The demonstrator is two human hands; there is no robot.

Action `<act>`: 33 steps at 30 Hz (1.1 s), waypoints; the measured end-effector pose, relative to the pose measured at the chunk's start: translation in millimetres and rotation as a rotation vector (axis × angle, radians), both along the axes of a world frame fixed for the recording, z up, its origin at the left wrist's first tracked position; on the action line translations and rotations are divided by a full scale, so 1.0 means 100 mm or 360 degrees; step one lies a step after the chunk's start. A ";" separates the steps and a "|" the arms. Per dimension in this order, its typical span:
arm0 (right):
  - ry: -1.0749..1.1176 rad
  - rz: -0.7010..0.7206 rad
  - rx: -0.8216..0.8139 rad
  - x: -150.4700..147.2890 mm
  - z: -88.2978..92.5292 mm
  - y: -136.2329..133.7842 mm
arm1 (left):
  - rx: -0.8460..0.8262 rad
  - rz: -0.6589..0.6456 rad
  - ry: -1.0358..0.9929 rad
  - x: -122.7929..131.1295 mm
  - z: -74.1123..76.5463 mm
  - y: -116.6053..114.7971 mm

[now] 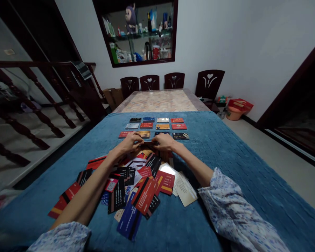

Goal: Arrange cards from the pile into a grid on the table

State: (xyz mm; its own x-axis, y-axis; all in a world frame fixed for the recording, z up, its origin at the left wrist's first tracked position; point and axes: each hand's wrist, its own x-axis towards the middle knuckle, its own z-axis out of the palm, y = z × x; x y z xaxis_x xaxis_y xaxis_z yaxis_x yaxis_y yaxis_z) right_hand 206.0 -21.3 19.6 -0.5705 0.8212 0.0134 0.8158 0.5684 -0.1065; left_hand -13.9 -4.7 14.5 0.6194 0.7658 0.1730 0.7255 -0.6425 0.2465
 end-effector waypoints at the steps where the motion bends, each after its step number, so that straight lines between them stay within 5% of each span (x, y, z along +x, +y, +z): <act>1: 0.0005 -0.0034 -0.0002 0.00 -0.02 0.01 | 0.0031 0.0012 -0.0018 -0.01 -0.02 0.01; 13: 0.0214 -0.0305 -0.0104 0.01 -0.13 0.06 | 0.0119 0.0122 -0.0337 0.06 -0.16 0.02; 19: 0.0456 -0.0243 -0.0124 0.06 -0.10 0.10 | 0.0074 0.0160 -0.0375 0.08 -0.17 0.02; 28: 0.0874 -0.0122 0.0072 0.11 -0.06 0.15 | -0.0018 0.0190 -0.0384 0.11 -0.11 -0.02; 33: 0.0792 -0.0095 0.0330 0.08 -0.03 0.11 | 0.0005 0.0239 -0.0475 0.06 -0.07 0.01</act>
State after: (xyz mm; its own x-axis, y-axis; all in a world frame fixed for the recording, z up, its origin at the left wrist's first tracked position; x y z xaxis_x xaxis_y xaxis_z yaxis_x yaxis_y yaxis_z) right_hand 213.9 -10.3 16.3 -0.4061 0.8036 0.4351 0.7271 0.5726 -0.3788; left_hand -8.0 -3.5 7.6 0.4212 0.8439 0.3322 0.7084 -0.5348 0.4606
